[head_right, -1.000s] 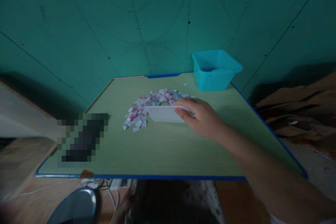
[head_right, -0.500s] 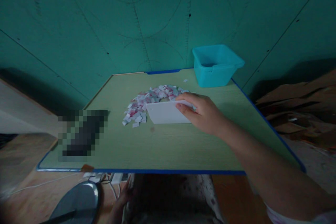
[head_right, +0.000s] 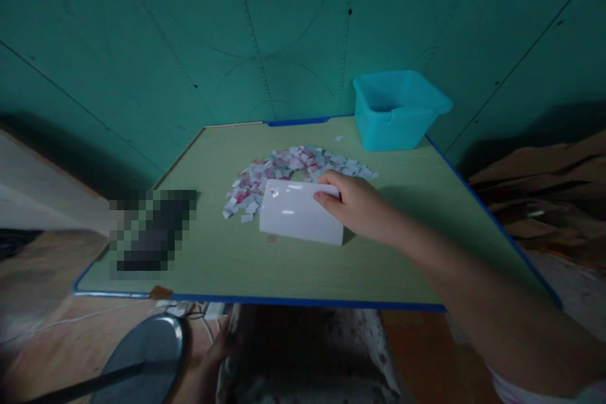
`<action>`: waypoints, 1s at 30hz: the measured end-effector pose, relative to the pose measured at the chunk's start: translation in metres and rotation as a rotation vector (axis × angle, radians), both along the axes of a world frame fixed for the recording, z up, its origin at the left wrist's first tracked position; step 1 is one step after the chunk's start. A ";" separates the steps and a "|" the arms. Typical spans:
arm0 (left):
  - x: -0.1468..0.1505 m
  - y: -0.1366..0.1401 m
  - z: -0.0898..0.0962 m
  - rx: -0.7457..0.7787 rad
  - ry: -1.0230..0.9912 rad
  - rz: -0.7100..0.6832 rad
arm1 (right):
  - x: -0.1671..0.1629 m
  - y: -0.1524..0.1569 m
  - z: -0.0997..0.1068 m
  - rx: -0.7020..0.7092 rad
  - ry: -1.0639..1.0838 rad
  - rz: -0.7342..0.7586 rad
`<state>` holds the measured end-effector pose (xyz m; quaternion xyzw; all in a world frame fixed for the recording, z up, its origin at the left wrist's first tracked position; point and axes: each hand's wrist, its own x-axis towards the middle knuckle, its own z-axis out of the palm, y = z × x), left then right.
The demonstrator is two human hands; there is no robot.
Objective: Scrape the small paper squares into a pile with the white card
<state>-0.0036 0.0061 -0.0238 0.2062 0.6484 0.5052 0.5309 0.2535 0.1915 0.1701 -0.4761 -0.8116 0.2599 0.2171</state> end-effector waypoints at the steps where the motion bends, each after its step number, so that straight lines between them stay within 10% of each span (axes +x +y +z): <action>1: 0.002 0.001 0.003 0.011 0.043 0.030 | -0.001 -0.001 -0.001 -0.035 -0.006 0.035; 30: 0.001 0.010 0.028 -0.010 -0.035 -0.043 | -0.004 -0.013 0.002 -0.247 -0.082 0.367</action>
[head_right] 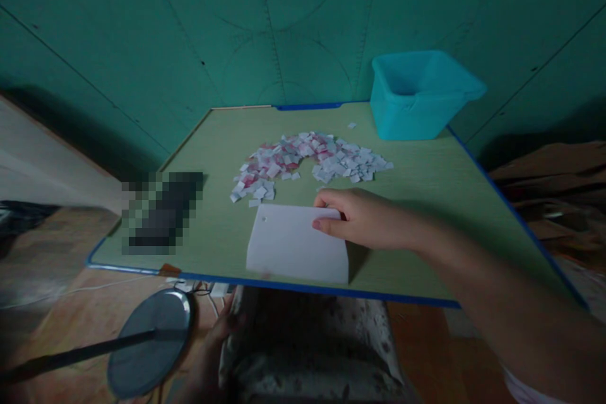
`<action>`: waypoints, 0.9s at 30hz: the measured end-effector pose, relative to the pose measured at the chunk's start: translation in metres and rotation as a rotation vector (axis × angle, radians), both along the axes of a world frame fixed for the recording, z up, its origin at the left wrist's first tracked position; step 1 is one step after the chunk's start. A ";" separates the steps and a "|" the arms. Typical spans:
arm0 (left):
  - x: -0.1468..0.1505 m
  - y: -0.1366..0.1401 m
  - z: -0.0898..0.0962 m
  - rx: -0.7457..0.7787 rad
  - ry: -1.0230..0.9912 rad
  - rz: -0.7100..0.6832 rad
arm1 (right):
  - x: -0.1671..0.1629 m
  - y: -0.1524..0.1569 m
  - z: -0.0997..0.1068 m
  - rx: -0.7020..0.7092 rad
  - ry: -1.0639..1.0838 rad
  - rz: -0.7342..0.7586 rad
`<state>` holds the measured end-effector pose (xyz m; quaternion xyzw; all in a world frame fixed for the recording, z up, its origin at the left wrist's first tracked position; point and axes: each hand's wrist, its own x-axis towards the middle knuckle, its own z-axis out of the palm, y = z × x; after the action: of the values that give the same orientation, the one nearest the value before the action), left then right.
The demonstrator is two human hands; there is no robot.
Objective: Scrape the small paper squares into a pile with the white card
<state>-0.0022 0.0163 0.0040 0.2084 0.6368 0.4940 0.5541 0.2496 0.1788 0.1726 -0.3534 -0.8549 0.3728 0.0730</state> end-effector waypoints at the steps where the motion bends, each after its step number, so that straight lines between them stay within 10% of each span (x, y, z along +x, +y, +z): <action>1: -0.002 0.001 0.000 -0.013 0.009 -0.009 | -0.001 -0.001 0.000 -0.005 -0.001 0.010; 10: 0.011 -0.002 0.030 -0.008 -0.282 -0.086 | 0.001 -0.004 0.003 -0.070 0.026 0.040; 17: 0.035 -0.020 0.073 -0.050 -0.235 0.121 | 0.003 -0.006 0.007 -0.067 0.011 0.063; 27: 0.016 -0.016 0.027 -0.125 -0.140 0.152 | 0.003 -0.006 0.011 -0.061 0.185 -0.091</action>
<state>0.0140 0.0005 0.0314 0.0896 0.6401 0.5075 0.5699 0.2526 0.1730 0.1834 -0.3579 -0.8159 0.4258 0.1578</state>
